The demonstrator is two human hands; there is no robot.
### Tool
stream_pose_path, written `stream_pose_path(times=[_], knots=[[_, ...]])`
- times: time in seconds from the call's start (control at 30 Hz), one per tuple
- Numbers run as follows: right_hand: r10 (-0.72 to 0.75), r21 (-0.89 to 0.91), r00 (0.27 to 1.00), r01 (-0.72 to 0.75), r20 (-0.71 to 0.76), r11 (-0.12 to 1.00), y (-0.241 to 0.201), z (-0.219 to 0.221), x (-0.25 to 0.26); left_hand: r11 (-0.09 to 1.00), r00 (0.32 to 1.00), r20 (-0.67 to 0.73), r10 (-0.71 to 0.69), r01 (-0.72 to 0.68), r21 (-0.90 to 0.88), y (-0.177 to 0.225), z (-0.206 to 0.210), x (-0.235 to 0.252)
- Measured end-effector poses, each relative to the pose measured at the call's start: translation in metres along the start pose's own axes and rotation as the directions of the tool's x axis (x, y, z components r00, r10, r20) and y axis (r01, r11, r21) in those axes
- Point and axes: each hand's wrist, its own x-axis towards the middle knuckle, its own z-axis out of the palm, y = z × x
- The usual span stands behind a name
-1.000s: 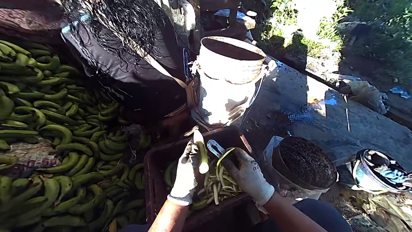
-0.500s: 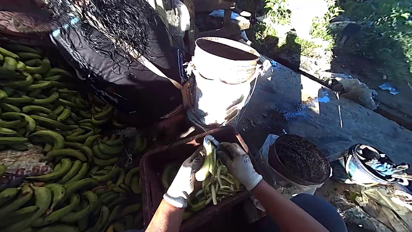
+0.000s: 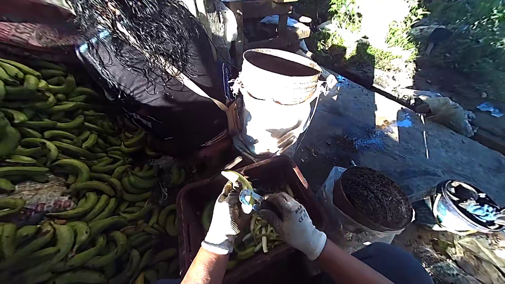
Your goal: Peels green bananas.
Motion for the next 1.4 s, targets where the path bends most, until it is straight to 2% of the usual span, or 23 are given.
stream_pose_path(times=[0.07, 0.13, 0.2, 0.27, 0.33, 0.37, 0.4, 0.47, 0.57, 0.7, 0.8, 0.87, 0.93, 1.0, 1.07, 1.13, 1.17, 1.33, 1.4], knots=[[-0.003, 0.018, 1.000, 0.003, -0.010, 1.000, 0.011, -0.004, 0.014, 0.990, 0.985, 0.173, -0.025, 0.001, 0.143, 0.010, 0.002, -0.007], [0.067, 0.046, 0.997, -0.068, 0.031, 0.997, 0.023, -0.016, 0.032, 0.949, 0.919, 0.351, -0.181, 0.069, 0.308, 0.024, 0.004, -0.015], [0.224, 0.004, 0.967, -0.226, 0.119, 0.974, 0.036, -0.029, 0.047, 0.886, 0.837, 0.416, -0.357, 0.161, 0.436, 0.032, 0.008, -0.021], [0.347, 0.018, 0.929, -0.352, 0.129, 0.936, 0.046, -0.035, 0.053, 0.874, 0.832, 0.386, -0.399, 0.217, 0.435, 0.027, 0.012, -0.023], [0.392, 0.063, 0.917, -0.397, 0.076, 0.916, 0.045, -0.035, 0.049, 0.913, 0.894, 0.308, -0.324, 0.211, 0.349, 0.020, 0.013, -0.020], [0.381, 0.073, 0.923, -0.384, 0.055, 0.920, 0.040, -0.033, 0.045, 0.950, 0.932, 0.253, -0.261, 0.202, 0.237, 0.014, 0.011, -0.016], [0.354, 0.075, 0.935, -0.355, 0.037, 0.932, 0.035, -0.030, 0.039, 0.978, 0.961, 0.193, -0.197, 0.181, 0.099, 0.008, 0.009, -0.011], [0.270, 0.060, 0.963, -0.270, -0.003, 0.961, 0.023, -0.022, 0.027, 0.990, 0.991, 0.063, -0.120, 0.124, -0.072, 0.004, 0.007, -0.006], [0.127, 0.011, 0.991, -0.126, -0.045, 0.992, 0.009, -0.008, 0.010, 0.962, 0.978, -0.135, -0.160, 0.124, -0.244, 0.002, 0.007, 0.002], [-0.015, -0.069, 0.999, 0.012, -0.041, 0.998, 0.008, 0.006, 0.004, 0.947, 0.971, -0.141, -0.193, 0.146, -0.286, 0.006, 0.007, 0.003], [-0.100, -0.083, 0.993, 0.096, -0.055, 0.992, 0.014, 0.001, 0.009, 0.962, 0.980, -0.072, -0.185, 0.166, -0.216, 0.007, 0.003, 0.001], [-0.140, -0.070, 0.988, 0.136, -0.061, 0.988, 0.016, -0.005, 0.012, 0.972, 0.982, 0.048, -0.184, 0.189, -0.139, 0.011, -0.001, -0.002], [-0.120, -0.016, 0.992, 0.120, -0.042, 0.993, 0.018, -0.011, 0.016, 0.983, 0.963, 0.201, -0.182, 0.185, 0.006, 0.020, -0.002, -0.010], [-0.056, 0.069, 0.998, 0.055, 0.017, 0.996, 0.021, -0.020, 0.021, 0.970, 0.895, 0.377, -0.237, 0.193, 0.150, 0.032, 0.000, -0.019], [-0.013, 0.142, 0.994, -0.003, 0.110, 0.990, 0.025, -0.031, 0.027, 0.950, 0.814, 0.497, -0.300, 0.205, 0.237, 0.040, 0.001, -0.025], [0.001, 0.161, 0.983, -0.030, 0.181, 0.986, 0.027, -0.039, 0.031, 0.922, 0.769, 0.523, -0.369, 0.233, 0.308, 0.044, 0.003, -0.028], [0.011, 0.162, 0.978, -0.045, 0.206, 0.986, 0.029, -0.041, 0.033, 0.913, 0.768, 0.509, -0.388, 0.243, 0.329, 0.044, 0.004, -0.029], [0.119, 0.134, 0.951, -0.163, 0.287, 0.977, 0.039, -0.036, 0.039, 0.848, 0.826, 0.390, -0.407, 0.183, 0.498, 0.032, 0.008, -0.021], [0.166, 0.093, 0.940, -0.201, 0.297, 0.975, 0.047, -0.034, 0.041, 0.797, 0.821, 0.386, -0.421, 0.131, 0.589, 0.035, 0.011, -0.021]])
